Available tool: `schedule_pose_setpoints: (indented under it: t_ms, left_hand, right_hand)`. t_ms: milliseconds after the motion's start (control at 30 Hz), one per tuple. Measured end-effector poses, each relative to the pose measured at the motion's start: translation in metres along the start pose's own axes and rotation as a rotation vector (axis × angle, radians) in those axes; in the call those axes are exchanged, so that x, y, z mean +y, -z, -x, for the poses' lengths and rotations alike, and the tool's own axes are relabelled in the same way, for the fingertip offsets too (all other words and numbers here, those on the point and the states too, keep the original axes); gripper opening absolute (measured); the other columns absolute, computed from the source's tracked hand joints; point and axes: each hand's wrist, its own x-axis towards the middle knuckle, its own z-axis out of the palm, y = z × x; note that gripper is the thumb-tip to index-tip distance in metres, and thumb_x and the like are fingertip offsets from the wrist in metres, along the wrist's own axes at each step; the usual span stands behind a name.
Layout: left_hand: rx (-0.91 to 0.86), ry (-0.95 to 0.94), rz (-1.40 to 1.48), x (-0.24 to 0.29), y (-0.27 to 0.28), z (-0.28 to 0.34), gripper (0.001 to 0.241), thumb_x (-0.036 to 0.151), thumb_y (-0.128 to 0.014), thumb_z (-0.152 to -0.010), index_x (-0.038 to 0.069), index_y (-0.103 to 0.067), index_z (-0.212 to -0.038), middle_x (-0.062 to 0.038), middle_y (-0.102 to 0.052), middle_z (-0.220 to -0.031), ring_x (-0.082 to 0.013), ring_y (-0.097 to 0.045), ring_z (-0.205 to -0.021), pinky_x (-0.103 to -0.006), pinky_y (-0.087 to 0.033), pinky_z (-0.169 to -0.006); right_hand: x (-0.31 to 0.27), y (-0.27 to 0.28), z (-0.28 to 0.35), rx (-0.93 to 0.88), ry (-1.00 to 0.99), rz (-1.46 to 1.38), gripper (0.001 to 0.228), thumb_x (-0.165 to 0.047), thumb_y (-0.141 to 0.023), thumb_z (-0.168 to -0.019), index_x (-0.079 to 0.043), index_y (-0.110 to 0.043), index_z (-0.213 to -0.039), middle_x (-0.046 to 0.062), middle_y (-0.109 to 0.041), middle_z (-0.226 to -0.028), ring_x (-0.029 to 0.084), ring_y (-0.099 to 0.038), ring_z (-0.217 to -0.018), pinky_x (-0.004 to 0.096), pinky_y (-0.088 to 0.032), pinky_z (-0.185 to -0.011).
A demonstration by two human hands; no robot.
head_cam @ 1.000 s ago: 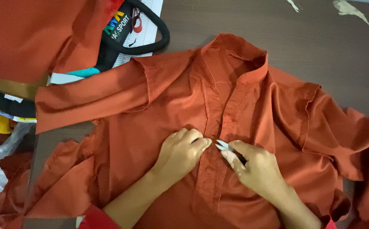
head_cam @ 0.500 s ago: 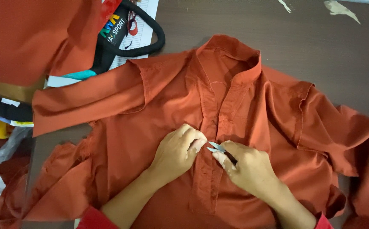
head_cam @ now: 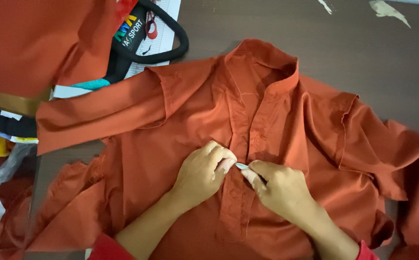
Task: The person uses a seam ripper to trim loose threads from the sleeve cuff and front placket of a rust-colored shirt laid on a table. The person repeatedly snips small threads along the garment's edges and folds the fabric to access different areas.
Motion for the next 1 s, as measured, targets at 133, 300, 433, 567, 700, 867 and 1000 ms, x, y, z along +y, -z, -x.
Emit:
schedule_pose_setpoints:
  t_ms: [133,300,433,567,700,867,1000]
  left_hand:
    - [0.179,0.023,0.220,0.000,0.001,-0.011,0.017,0.005,-0.044,-0.090,0.010,-0.060,-0.094,-0.006,-0.062,-0.094,-0.0239,-0.061,-0.088,-0.0374,-0.049,-0.081]
    - [0.179,0.413,0.566,0.000,0.005,-0.031,0.024,0.026,-0.046,-0.101,0.009,-0.062,-0.105,-0.003,-0.072,-0.108,-0.0135,-0.075,-0.081,-0.0253,-0.054,-0.059]
    - [0.279,0.405,0.841,-0.022,-0.015,-0.037,0.019,0.017,-0.048,-0.106,0.001,-0.058,-0.111,-0.018,-0.071,-0.093,-0.0231,-0.071,-0.079,-0.0290,-0.060,-0.067]
    - [0.258,0.343,0.669,-0.017,-0.010,-0.038,0.017,0.015,-0.050,-0.104,0.005,-0.062,-0.110,-0.011,-0.068,-0.079,-0.0187,-0.066,-0.069,-0.0277,-0.058,-0.061]
    - [0.201,0.221,0.418,-0.015,-0.003,-0.039,0.019,0.020,-0.055,-0.102,0.016,-0.070,-0.112,-0.008,-0.071,-0.077,-0.0193,-0.072,-0.069,-0.0322,-0.061,-0.064]
    - [0.069,-0.068,-0.074,-0.011,-0.005,-0.038,0.036,0.029,-0.060,-0.102,0.015,-0.069,-0.133,-0.004,-0.056,-0.095,-0.0240,-0.066,-0.086,-0.0398,-0.056,-0.076]
    - [0.187,-0.157,-0.192,-0.012,-0.017,-0.043,0.027,0.027,-0.074,-0.095,0.012,-0.076,-0.117,-0.001,-0.055,-0.090,-0.0215,-0.061,-0.079,-0.0363,-0.057,-0.067]
  right_hand:
    - [-0.001,0.016,-0.008,-0.148,-0.190,-0.068,0.023,-0.050,-0.059,-0.096,-0.030,-0.069,-0.091,-0.006,-0.071,-0.076,0.025,-0.068,-0.074,0.042,-0.053,-0.066]
    - [-0.009,0.040,-0.022,-0.304,-0.257,-0.083,0.031,-0.056,-0.057,-0.095,-0.028,-0.067,-0.088,-0.003,-0.069,-0.069,0.022,-0.066,-0.067,0.038,-0.051,-0.067]
    - [0.001,0.044,-0.039,-0.200,-0.382,-0.305,0.024,-0.027,-0.063,-0.086,-0.030,-0.078,-0.104,0.006,-0.080,-0.088,0.032,-0.073,-0.092,0.048,-0.055,-0.081]
    - [0.017,0.016,-0.049,-0.078,-0.391,-0.489,0.023,-0.021,-0.065,-0.086,-0.027,-0.079,-0.103,0.009,-0.076,-0.079,0.028,-0.073,-0.079,0.043,-0.055,-0.075]
    - [0.014,0.020,-0.047,-0.103,-0.385,-0.410,0.020,-0.024,-0.068,-0.084,-0.033,-0.078,-0.098,0.006,-0.076,-0.073,0.029,-0.074,-0.076,0.044,-0.055,-0.072]
    - [0.021,0.023,-0.048,-0.103,-0.299,-0.647,0.025,-0.037,-0.066,-0.097,-0.015,-0.076,-0.090,-0.006,-0.058,-0.072,0.010,-0.048,-0.066,0.027,-0.041,-0.065]
    - [0.031,0.013,-0.049,-0.062,-0.264,-0.776,0.033,-0.033,-0.067,-0.100,-0.012,-0.060,-0.074,-0.004,-0.045,-0.069,0.010,-0.043,-0.065,0.027,-0.036,-0.062]
